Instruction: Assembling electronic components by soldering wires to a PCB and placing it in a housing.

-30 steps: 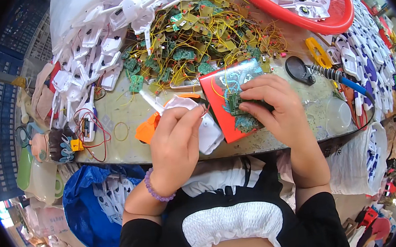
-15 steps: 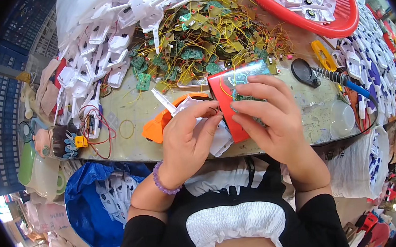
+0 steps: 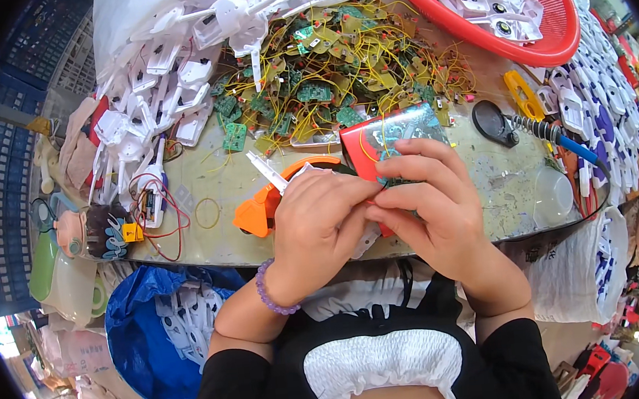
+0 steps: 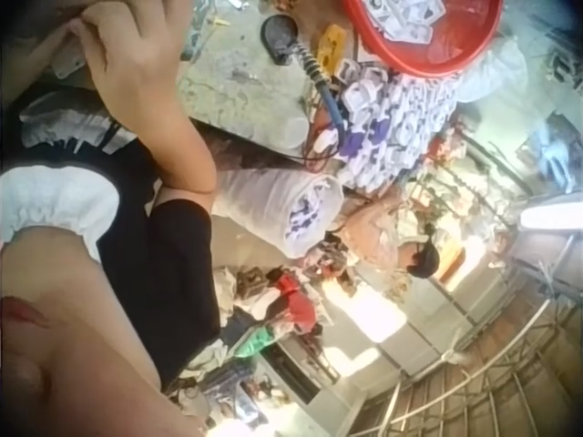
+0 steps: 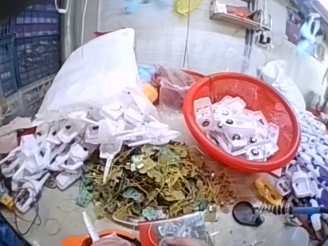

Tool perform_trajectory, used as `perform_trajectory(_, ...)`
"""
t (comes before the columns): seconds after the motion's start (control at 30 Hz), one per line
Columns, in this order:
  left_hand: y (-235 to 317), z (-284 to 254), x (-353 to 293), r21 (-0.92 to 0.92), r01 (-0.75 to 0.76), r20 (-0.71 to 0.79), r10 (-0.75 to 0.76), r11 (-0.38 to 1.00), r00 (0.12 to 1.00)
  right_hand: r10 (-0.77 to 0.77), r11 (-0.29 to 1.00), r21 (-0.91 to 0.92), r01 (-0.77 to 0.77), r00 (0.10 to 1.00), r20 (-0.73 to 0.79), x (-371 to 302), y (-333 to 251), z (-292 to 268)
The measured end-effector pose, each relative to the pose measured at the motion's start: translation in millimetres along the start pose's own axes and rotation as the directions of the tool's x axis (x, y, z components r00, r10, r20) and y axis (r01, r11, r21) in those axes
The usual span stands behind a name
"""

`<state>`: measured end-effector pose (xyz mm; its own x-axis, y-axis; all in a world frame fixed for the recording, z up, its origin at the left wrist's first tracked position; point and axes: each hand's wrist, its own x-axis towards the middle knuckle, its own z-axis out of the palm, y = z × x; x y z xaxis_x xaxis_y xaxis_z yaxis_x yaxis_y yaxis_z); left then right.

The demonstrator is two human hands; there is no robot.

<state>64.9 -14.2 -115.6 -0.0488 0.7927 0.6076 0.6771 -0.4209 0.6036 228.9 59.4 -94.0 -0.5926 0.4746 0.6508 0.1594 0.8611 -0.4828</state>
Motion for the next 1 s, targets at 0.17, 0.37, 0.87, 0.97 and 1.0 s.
perform_trajectory(0.17,-0.1,-1.7,1.7,-0.131,0.106,0.056,-0.099,0.986,0.993,0.026,0.999,0.031,-0.028,0.998,0.049,-2.1,9.1,-7.4)
perform_trajectory(0.37,1.7,1.1,1.9,-0.187,0.196,0.062,-0.188,0.963,0.98,0.11,0.979,0.176,-0.102,0.993,-0.037,-10.4,7.1,-0.3)
perform_trajectory(0.87,4.7,-11.7,11.7,0.235,-0.119,0.187,0.075,0.965,0.979,0.161,0.974,-0.166,-0.152,0.986,0.042,-6.2,18.5,-12.6)
perform_trajectory(0.97,3.5,-3.7,19.4,0.068,-0.219,0.221,0.199,0.973,0.955,0.145,0.983,-0.128,-0.134,0.986,0.082,-4.4,19.8,-13.8)
perform_trajectory(1.0,2.7,-3.2,19.3,0.061,-0.221,0.23,0.201,0.973,0.952,0.141,0.986,-0.101,-0.134,0.988,0.067,-4.7,20.3,-14.3)
